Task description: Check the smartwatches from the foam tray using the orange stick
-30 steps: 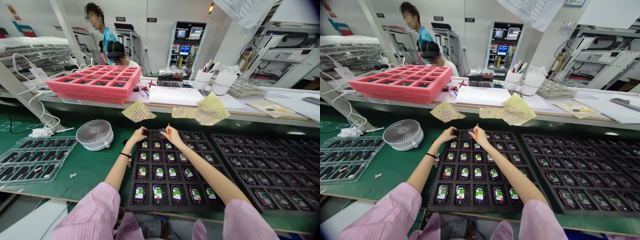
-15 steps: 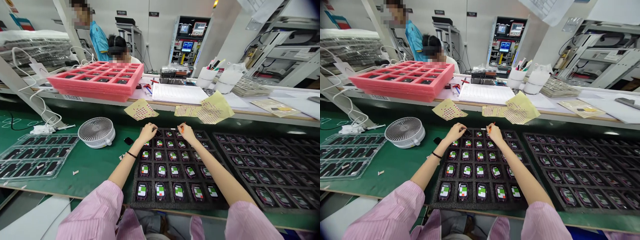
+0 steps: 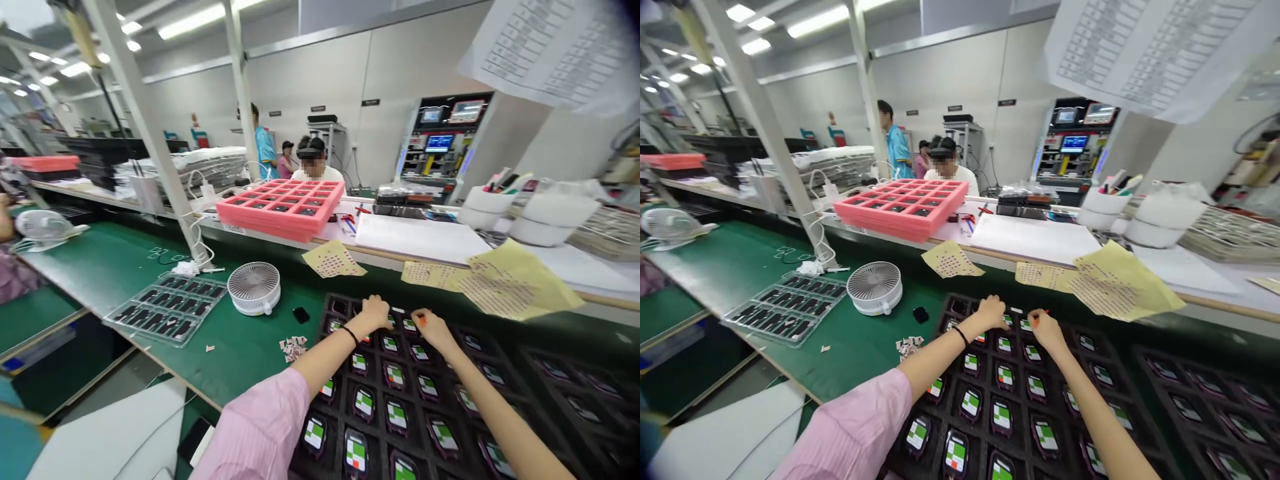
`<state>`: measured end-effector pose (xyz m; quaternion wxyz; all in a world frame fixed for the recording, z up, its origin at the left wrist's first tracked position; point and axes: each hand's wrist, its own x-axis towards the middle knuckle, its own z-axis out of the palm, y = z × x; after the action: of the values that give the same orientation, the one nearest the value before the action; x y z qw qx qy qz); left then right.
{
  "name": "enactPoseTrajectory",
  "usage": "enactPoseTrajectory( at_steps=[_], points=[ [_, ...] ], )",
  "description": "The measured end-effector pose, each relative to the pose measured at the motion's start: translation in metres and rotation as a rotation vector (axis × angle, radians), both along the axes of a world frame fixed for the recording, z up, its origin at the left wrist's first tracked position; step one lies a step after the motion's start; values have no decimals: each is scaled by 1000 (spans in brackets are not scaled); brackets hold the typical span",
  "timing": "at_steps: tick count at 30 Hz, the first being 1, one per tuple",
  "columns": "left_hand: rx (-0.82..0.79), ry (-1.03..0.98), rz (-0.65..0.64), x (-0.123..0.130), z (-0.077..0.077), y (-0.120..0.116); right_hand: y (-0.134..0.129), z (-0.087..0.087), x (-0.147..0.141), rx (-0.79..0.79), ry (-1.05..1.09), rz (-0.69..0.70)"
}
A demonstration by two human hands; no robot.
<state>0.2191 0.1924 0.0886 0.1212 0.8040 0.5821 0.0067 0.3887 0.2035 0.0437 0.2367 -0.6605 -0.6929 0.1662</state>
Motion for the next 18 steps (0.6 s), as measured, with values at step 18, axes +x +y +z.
enactPoseTrajectory(
  at_steps=[18],
  points=[
    [-471,-1431,240,-39,1,-35,-20,9,6,-20,758,12]
  ],
)
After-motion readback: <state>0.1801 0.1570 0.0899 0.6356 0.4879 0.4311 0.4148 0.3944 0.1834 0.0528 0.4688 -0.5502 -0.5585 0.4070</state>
